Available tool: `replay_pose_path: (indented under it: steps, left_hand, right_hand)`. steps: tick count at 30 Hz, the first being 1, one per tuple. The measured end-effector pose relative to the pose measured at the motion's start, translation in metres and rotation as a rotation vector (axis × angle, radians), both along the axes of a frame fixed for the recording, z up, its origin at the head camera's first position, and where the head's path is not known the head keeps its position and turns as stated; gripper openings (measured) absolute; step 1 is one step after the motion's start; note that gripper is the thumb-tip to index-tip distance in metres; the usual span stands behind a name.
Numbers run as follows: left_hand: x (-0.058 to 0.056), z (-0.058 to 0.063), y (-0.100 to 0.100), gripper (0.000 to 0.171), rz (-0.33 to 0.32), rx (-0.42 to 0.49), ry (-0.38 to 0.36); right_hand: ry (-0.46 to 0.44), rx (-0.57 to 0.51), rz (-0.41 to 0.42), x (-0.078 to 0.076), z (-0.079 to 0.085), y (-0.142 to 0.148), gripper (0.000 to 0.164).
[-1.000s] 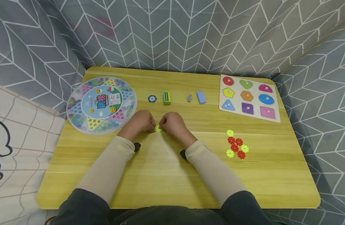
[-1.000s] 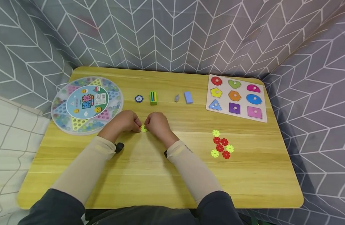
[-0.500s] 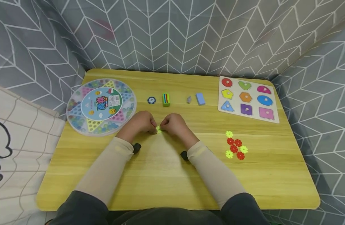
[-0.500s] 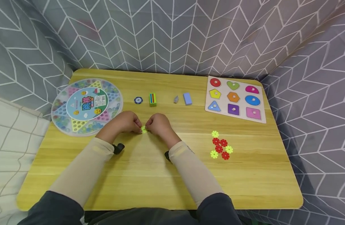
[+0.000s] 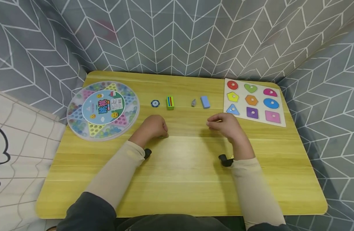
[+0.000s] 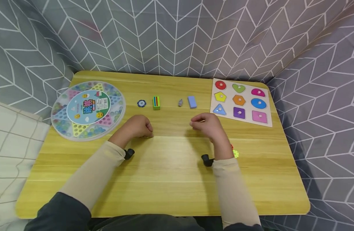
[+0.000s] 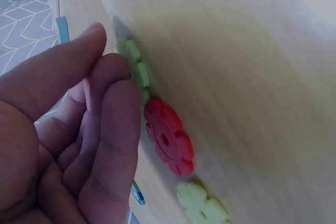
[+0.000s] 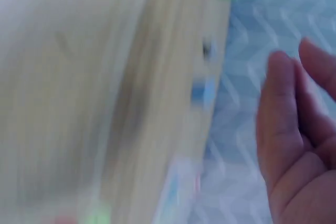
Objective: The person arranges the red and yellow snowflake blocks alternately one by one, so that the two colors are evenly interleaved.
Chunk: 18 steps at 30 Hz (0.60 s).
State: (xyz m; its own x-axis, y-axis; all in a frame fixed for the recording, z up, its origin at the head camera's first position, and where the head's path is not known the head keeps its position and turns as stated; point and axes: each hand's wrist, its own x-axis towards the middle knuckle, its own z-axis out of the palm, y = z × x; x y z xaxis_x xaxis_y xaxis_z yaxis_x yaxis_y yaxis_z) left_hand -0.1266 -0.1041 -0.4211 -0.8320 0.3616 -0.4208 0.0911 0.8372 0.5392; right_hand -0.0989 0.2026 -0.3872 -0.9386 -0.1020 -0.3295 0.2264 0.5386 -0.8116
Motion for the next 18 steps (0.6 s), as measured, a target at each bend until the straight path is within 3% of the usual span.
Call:
replay_pose_path:
  steps: [6, 11, 18]
  left_hand:
    - [-0.002, 0.000, 0.001, 0.011, -0.027, -0.039, 0.000]
    - [-0.003, -0.001, -0.001, 0.017, -0.054, -0.066, 0.010]
    - [-0.003, -0.004, 0.003, 0.016, -0.059, -0.059, 0.003]
  right_hand:
    - [-0.053, 0.261, 0.036, 0.027, 0.014, 0.079, 0.049]
    - [-0.120, 0.452, 0.052, 0.035, 0.011, 0.111, 0.050]
    - [-0.203, 0.469, 0.099, 0.044, -0.013, 0.125, 0.038]
